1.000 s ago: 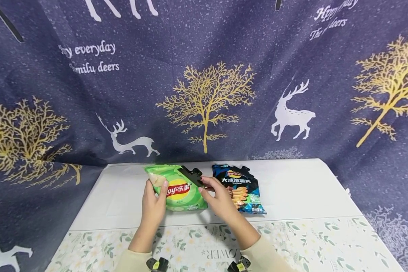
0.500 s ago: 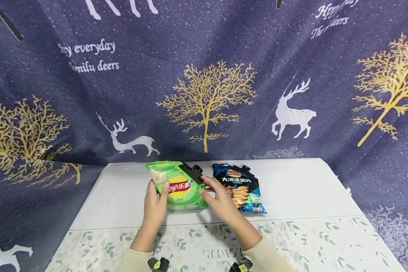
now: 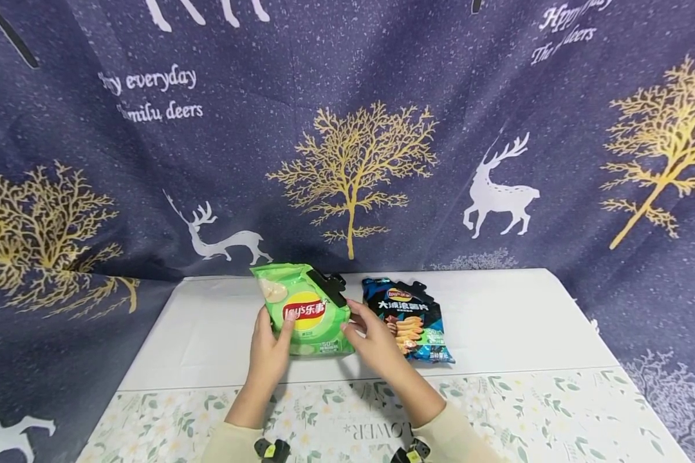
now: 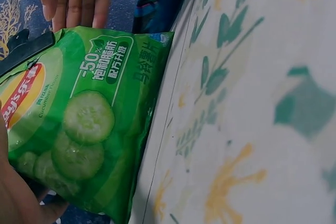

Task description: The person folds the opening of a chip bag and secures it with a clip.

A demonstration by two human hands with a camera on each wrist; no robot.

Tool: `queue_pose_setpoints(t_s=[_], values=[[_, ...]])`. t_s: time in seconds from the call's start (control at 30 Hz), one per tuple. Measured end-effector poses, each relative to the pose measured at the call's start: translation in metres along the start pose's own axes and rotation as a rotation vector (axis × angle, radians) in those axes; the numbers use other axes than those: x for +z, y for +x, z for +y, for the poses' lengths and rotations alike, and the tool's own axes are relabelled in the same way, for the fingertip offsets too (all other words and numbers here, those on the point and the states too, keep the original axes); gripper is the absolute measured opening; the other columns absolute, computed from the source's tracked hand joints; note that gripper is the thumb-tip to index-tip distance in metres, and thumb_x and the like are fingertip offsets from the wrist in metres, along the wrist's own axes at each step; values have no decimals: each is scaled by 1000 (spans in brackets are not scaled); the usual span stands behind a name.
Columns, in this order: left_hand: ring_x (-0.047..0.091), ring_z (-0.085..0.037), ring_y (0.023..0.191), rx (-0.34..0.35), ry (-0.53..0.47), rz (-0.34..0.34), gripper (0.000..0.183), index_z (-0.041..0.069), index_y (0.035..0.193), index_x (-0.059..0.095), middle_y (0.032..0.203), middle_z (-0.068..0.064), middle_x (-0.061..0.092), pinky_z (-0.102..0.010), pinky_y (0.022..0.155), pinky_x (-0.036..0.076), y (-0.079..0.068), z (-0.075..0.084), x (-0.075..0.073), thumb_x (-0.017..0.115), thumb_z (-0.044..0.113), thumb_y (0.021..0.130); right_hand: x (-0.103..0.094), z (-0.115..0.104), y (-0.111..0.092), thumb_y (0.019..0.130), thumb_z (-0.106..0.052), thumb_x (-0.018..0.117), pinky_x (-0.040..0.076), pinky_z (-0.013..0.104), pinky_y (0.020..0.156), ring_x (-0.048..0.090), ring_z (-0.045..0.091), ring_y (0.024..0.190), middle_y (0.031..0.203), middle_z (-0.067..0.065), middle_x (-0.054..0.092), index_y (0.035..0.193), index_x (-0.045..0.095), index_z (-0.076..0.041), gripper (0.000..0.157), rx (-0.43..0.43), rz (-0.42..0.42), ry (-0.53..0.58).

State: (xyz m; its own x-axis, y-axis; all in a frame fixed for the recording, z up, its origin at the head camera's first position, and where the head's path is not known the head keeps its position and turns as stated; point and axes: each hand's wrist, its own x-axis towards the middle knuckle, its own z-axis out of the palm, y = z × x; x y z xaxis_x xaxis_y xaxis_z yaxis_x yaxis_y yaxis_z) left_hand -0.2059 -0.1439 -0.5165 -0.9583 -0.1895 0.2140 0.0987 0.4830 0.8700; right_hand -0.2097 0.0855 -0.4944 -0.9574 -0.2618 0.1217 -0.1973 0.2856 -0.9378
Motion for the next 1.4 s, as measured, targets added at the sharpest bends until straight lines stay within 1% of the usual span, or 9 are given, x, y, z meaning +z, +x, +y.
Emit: queue_pose_setpoints(t_s=[0.17,0.33,0.57,0.67,0.83,0.97,1.13,1.23,1.4], values=[[40,-38,144,-8,-5,-13,68,8,156,27,147,-18,45,-57,122,27,-1,-1,2,49,47,105,0,0,0,102,-27,60,47,44,112,56,31,136,154,13,49,153,43,-15,55,15,10,-4],[40,-36,144,-19,-6,-14,71,11,157,27,148,-16,45,-56,123,27,1,-5,4,49,51,104,2,1,0,102,-27,61,45,47,114,55,32,136,150,13,52,152,43,-17,53,23,22,2],[38,-36,147,-37,-4,-59,75,12,159,23,150,-16,43,-56,124,25,2,-8,4,48,55,102,5,4,1,102,-20,61,44,43,114,51,30,140,150,13,51,155,37,-17,58,19,0,50],[36,-36,147,-37,2,-80,75,13,159,23,151,-16,42,-58,124,24,2,-8,4,47,57,102,5,4,1,101,-19,62,45,44,114,50,32,141,152,13,49,156,35,-18,61,11,-16,73],[35,-38,148,-30,31,-93,74,12,159,23,153,-18,40,-59,123,24,2,-6,4,44,57,103,5,3,0,102,-21,61,46,47,113,48,37,142,158,15,42,159,31,-20,65,24,-50,129],[33,-39,149,-31,45,-96,70,12,159,23,157,-19,36,-59,123,23,2,-3,2,37,54,106,6,3,1,102,-22,62,45,49,113,47,38,143,159,15,39,160,29,-22,66,42,-51,135],[32,-38,150,-59,55,-109,68,16,160,23,159,-16,35,-59,123,24,2,1,-1,29,57,106,7,4,1,102,-22,61,45,48,113,46,38,143,158,16,40,160,27,-21,67,62,-54,148],[31,-38,151,-76,62,-116,70,15,161,22,159,-17,35,-59,123,24,2,3,-3,27,58,106,7,5,2,102,-23,60,47,47,112,47,39,141,156,18,41,161,26,-19,68,77,-54,148],[28,-39,152,-104,83,-119,75,11,161,24,161,-18,33,-59,124,22,4,2,-3,25,61,105,8,4,2,101,-25,61,52,46,106,52,38,136,152,17,45,159,29,-16,66,102,-42,121]])
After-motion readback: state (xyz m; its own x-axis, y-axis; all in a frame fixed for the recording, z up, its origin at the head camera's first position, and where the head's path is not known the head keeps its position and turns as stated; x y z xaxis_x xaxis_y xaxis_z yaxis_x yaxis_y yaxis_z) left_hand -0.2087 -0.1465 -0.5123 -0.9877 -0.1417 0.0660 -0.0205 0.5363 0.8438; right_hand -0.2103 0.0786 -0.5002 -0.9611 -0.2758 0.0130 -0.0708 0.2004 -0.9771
